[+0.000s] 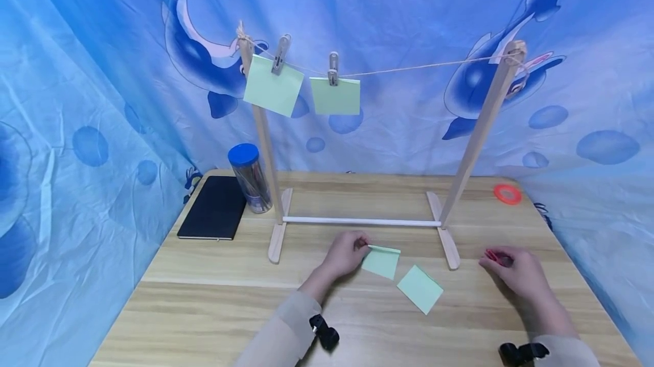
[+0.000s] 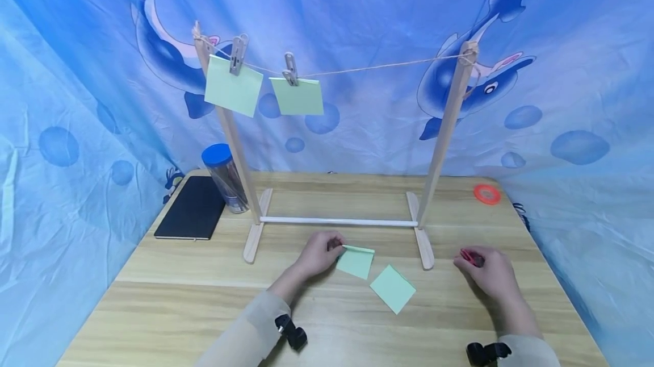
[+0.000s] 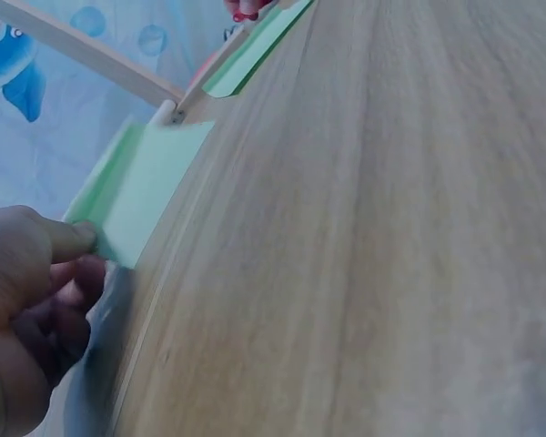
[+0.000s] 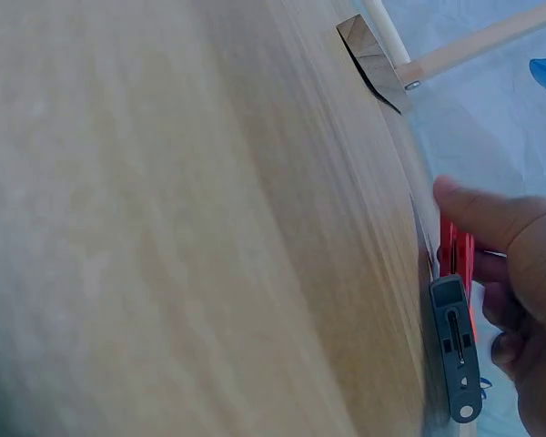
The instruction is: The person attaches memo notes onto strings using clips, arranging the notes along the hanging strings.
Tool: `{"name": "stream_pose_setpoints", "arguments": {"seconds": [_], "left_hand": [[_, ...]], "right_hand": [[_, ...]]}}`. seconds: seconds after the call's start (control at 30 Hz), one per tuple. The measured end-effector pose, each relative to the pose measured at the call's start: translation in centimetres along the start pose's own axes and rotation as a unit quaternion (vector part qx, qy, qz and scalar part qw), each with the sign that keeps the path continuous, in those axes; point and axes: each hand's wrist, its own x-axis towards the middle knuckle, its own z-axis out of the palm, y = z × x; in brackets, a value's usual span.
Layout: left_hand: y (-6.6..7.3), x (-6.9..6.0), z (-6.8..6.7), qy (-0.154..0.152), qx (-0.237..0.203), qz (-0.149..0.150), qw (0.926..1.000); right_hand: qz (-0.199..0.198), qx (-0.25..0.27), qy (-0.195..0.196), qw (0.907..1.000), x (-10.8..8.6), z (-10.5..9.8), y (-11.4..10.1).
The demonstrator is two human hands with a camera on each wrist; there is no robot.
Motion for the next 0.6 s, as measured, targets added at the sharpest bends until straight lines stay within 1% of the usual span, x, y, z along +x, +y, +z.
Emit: {"name": "stream_pose_setpoints", "arguments": {"seconds": [0.07,0.17,0.23,0.3,0.37,0.47,0.6], "left_hand": [[0.1,-0.2,0.0,-0.002,-0.051,-0.016,0.9986],[0.2,-0.3,0.1,-0.001,-0.118,-0.035,0.9924],[0.3,-0.2,0.1,0.009,-0.143,-0.044,0.9887],[0.3,-0.2,0.2,0.023,-0.170,-0.057,0.9835],[0.3,-0.2,0.1,0.042,-0.190,-0.068,0.9785],[0.4,-0.1,-0.1,0.077,-0.211,-0.079,0.9712],[0.9,0.3,-0.7,0.126,-0.222,-0.084,0.9633]], "right_hand": [[0.004,0.002,0.010,0.9999,-0.1,0.1,0.0],[0.023,0.022,0.016,0.9994,-0.2,0.0,0.0],[0.037,0.037,0.021,0.9984,-0.3,-0.2,-0.1],[0.046,0.055,0.028,0.9971,-0.3,-0.3,-0.2],[0.042,0.071,0.039,0.9958,-0.3,-0.4,-0.3],[0.025,0.078,0.066,0.9944,-0.3,-0.7,-0.6],[0.017,0.087,0.092,0.9918,-0.2,-1.6,-1.2]]}}
